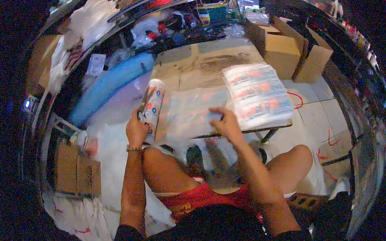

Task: The person uses scissors to cut along the lines of a sheet of DTF heat transfer prints, separating individual designs.

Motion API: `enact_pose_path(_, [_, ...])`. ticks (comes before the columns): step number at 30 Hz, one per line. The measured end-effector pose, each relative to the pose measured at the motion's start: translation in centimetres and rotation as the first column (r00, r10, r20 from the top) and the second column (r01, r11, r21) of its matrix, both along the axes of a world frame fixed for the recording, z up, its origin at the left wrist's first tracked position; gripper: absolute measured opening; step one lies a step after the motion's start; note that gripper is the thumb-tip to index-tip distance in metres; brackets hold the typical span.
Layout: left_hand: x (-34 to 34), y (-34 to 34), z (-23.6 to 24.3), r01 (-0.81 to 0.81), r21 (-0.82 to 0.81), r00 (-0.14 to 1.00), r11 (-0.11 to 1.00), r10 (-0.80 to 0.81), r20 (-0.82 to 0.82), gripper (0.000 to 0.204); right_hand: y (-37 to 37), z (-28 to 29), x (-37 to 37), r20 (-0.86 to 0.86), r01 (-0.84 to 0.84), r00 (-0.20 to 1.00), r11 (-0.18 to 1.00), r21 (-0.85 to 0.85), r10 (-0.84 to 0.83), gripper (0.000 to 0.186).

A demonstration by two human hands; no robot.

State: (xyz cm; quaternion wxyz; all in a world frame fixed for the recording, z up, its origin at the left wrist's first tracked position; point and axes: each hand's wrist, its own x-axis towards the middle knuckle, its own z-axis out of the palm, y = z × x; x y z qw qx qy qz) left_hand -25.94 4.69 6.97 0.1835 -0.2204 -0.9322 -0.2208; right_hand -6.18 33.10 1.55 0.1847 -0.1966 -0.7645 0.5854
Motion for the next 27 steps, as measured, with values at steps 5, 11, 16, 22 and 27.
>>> enact_pose_path(5, [-0.8, -2.3, 2.2, -0.107, -0.007, 0.986, 0.994, 0.107, 0.128, 0.063, 2.1, 6.6, 2.5, -0.372, 0.093, 0.927, 0.987, 0.131, -0.038, 0.05])
enact_pose_path(11, [-3.5, -4.3, -1.7, 0.013, 0.082, 0.993, 0.997, -0.023, 0.116, 0.061, 6.8, 4.3, 10.0, -0.166, 0.26, 0.954, 0.965, 0.045, -0.249, 0.043])
enact_pose_path(16, [-3.8, -4.5, -0.9, 0.074, 0.171, 0.987, 0.982, -0.097, 0.13, 0.05, 8.8, 0.5, 13.3, -0.149, 0.331, 0.926, 0.936, -0.119, -0.347, 0.036])
enact_pose_path(22, [-6.2, -5.5, -2.0, 0.139, 0.288, 0.928, 0.947, -0.226, 0.297, 0.051, 9.5, -1.7, 15.2, -0.256, 0.451, 0.816, 0.848, -0.278, -0.518, 0.037])
enact_pose_path(27, [-5.1, -4.2, -2.5, 0.054, 0.24, 0.986, 0.969, -0.089, 0.139, 0.058, 6.7, -4.8, 17.1, -0.146, 0.426, 0.767, 0.666, -0.613, -0.625, 0.055])
